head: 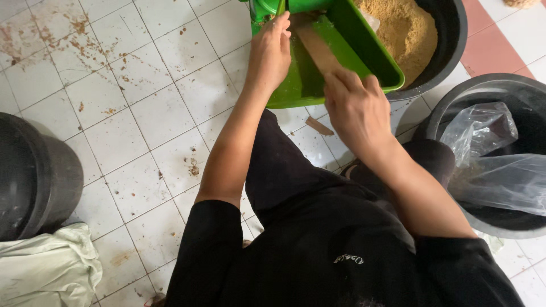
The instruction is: The person uses a wooden stick to push whole nuts into a green grinding machine, then collects the ground material into a large black basin. They also handle a plastic bag of nuts and a small bowl of ground material, adding contents to the machine's hopper.
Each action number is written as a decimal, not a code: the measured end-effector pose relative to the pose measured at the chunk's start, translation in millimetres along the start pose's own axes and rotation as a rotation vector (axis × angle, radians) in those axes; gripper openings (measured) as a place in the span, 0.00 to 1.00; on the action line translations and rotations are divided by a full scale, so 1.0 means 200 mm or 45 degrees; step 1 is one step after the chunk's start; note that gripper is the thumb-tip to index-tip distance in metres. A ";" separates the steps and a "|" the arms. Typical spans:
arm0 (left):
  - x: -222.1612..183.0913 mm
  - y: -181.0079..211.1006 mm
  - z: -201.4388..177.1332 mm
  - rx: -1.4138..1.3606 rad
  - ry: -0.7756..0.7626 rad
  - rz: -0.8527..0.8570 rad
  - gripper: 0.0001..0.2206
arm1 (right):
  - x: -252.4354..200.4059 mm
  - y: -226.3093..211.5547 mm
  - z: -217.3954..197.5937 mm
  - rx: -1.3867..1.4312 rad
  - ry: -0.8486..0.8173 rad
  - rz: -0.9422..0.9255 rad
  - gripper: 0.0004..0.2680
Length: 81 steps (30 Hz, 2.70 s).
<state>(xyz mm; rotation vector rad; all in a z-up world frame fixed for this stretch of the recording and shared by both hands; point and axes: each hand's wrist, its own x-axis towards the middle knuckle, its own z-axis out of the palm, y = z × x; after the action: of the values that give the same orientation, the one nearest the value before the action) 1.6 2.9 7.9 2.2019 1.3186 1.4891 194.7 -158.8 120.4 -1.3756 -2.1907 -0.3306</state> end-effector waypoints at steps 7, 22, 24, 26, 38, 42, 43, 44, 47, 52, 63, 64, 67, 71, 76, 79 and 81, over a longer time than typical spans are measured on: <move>0.00 0.06 -0.03 0.012 -0.063 -0.054 0.14 | -0.06 0.05 -0.19 -0.017 -0.017 0.041 0.07; -0.01 0.10 -0.04 0.003 -0.094 -0.079 0.14 | -0.12 0.24 -0.31 0.127 0.023 -0.041 0.04; -0.01 0.09 -0.04 0.052 -0.090 -0.076 0.15 | -0.13 0.23 -0.42 0.198 0.054 0.081 0.05; 0.01 0.08 -0.04 0.092 -0.048 -0.108 0.19 | -0.09 0.25 -0.50 0.338 0.028 0.286 0.06; 0.02 0.11 -0.08 0.080 0.145 -0.010 0.16 | -0.16 0.41 -0.40 0.551 -0.003 0.516 0.06; 0.07 0.12 -0.11 0.093 0.135 0.029 0.13 | -0.14 0.45 -0.38 0.790 0.126 0.732 0.07; 0.07 0.13 -0.13 0.073 0.098 0.000 0.12 | -0.15 0.46 -0.37 0.746 0.061 0.729 0.07; 0.06 0.14 -0.14 0.050 0.056 -0.030 0.11 | -0.16 0.46 -0.36 0.701 -0.005 0.730 0.07; 0.11 0.17 -0.14 0.053 -0.043 -0.102 0.08 | -0.19 0.51 -0.33 0.820 0.155 0.711 0.07; 0.10 0.20 -0.15 0.188 -0.132 0.001 0.10 | -0.30 0.57 -0.28 0.840 0.085 0.855 0.08; 0.10 0.29 -0.22 0.198 -0.338 -0.146 0.19 | -0.32 0.62 -0.24 0.875 0.092 0.699 0.06; 0.13 0.30 -0.22 0.223 -0.338 -0.125 0.20 | -0.31 0.63 -0.23 0.955 0.130 0.736 0.06; 0.13 0.31 -0.22 0.267 -0.331 -0.109 0.19 | -0.29 0.66 -0.22 0.836 0.116 0.582 0.06; 0.12 0.29 -0.21 0.188 -0.285 -0.185 0.18 | -0.24 0.65 -0.24 0.826 0.204 0.555 0.04; 0.04 0.25 -0.20 0.161 -0.249 -0.262 0.18 | -0.22 0.56 -0.26 0.503 0.049 0.098 0.05; 0.01 0.26 -0.19 0.140 -0.254 -0.323 0.18 | -0.18 0.45 -0.19 0.421 0.022 0.021 0.07; 0.01 0.27 -0.19 0.080 -0.254 -0.299 0.18 | -0.13 0.36 -0.09 0.349 0.031 0.005 0.08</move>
<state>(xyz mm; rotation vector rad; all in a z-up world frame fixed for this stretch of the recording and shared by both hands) 1.6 -39.2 58.4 2.0820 1.5116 1.1287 272.7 -153.4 115.7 -1.2176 -2.1210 -0.0424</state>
